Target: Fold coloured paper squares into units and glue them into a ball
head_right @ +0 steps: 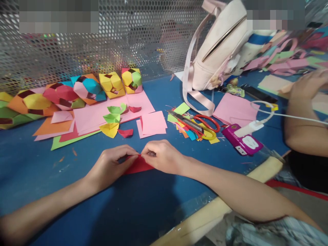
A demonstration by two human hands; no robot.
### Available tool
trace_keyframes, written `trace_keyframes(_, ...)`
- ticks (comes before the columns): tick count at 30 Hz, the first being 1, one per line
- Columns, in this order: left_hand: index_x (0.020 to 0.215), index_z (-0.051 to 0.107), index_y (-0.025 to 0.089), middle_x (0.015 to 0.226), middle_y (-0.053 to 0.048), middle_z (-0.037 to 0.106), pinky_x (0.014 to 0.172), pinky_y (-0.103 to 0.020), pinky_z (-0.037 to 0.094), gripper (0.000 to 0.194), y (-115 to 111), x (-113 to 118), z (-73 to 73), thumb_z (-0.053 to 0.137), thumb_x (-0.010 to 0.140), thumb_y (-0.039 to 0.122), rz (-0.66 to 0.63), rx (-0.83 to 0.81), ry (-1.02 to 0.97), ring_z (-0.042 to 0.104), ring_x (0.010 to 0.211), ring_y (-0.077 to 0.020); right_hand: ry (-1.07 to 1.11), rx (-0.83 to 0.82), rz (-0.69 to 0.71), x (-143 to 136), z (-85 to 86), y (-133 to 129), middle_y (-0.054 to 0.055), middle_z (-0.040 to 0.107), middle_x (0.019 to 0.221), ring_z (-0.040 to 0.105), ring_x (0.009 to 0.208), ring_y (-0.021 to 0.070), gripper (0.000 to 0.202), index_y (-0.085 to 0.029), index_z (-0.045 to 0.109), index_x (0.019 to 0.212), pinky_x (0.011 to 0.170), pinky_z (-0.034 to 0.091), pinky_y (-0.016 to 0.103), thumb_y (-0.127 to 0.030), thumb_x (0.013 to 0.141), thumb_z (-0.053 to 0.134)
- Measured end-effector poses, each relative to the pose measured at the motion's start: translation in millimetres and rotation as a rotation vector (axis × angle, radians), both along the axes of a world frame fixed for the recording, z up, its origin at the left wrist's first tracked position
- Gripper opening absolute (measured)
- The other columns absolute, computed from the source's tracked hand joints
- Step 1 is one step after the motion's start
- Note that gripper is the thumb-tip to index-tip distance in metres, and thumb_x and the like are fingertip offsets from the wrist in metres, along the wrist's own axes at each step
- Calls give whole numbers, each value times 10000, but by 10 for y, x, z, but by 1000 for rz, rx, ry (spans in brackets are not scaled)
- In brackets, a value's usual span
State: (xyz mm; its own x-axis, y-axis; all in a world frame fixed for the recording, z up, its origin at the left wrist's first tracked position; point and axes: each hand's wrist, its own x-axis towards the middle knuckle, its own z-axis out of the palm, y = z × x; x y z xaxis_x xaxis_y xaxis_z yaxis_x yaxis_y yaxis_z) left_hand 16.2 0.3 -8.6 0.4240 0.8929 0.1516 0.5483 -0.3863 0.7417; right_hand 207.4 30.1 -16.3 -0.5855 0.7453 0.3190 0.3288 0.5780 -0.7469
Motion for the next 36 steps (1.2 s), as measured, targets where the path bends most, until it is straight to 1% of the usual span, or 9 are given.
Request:
trace_keyframes(7, 780, 650, 159, 763, -44, 650, 622, -225, 452, 175, 11, -34, -26, 493, 853, 183, 12, 10, 11, 579, 676, -129, -4, 105, 17, 31, -1, 17, -4, 568, 586, 496, 537, 90, 182, -161, 577, 644, 528, 396, 199, -125, 805, 502)
trace_keyframes(12, 760, 657, 164, 757, -37, 653, 620, -218, 453, 187, 33, -67, -61, 503, 858, 207, 15, -15, -10, 583, 667, -124, -1, 139, 29, 45, -2, 33, 5, 571, 598, 502, 546, 93, 180, -152, 580, 650, 540, 393, 204, -110, 809, 506)
trace_keyframes(17, 784, 665, 160, 770, -38, 655, 618, -213, 450, 179, 46, -67, -38, 498, 847, 175, 53, -33, 31, 581, 684, -125, -28, 149, -3, 61, 1, 51, 5, 573, 601, 504, 550, 95, 169, -150, 585, 654, 544, 388, 207, -97, 799, 517)
trace_keyframes(20, 871, 640, 153, 792, -40, 640, 591, -217, 445, 126, 36, -41, -16, 532, 808, 166, 69, -7, 41, 554, 646, -119, -29, 155, -4, 57, -6, 48, 3, 573, 597, 505, 543, 95, 173, -153, 583, 651, 538, 391, 205, -100, 801, 516)
trace_keyframes(22, 907, 626, 145, 819, -50, 635, 610, -228, 451, 138, 24, -18, -10, 547, 798, 175, 38, 24, 15, 551, 658, -121, -23, 188, 33, 43, -23, 38, 11, 592, 611, 523, 553, 101, 178, -153, 592, 664, 544, 404, 207, -110, 815, 508)
trace_keyframes(26, 773, 637, 145, 745, -47, 628, 619, -236, 447, 154, 3, 3, -16, 498, 835, 168, -8, 47, -6, 556, 667, -128, 0, 227, 92, 5, -58, 13, 46, 655, 696, 596, 635, 125, 163, -142, 629, 732, 610, 452, 218, -133, 845, 512)
trace_keyframes(29, 747, 630, 148, 720, -36, 623, 600, -228, 435, 158, 0, -7, -23, 498, 833, 164, 50, 36, -13, 549, 644, -121, 12, 153, 17, -11, -60, 11, 42, 664, 715, 598, 628, 121, 96, -137, 645, 801, 592, 459, 209, -163, 833, 558)
trace_keyframes(31, 734, 617, 150, 710, -25, 614, 587, -216, 425, 146, 3, -13, -24, 503, 826, 159, 89, 24, -18, 539, 631, -113, 17, 113, -30, -16, -58, 16, 27, 655, 697, 586, 608, 112, 89, -145, 641, 789, 576, 455, 203, -156, 827, 561)
trace_keyframes(36, 738, 590, 160, 648, 15, 555, 543, -194, 391, 99, 9, -1, -24, 511, 796, 151, 95, -15, 28, 485, 578, -93, 19, 177, 25, -35, -56, 18, 38, 644, 717, 589, 664, 126, 164, -147, 620, 767, 644, 461, 228, -132, 857, 484)
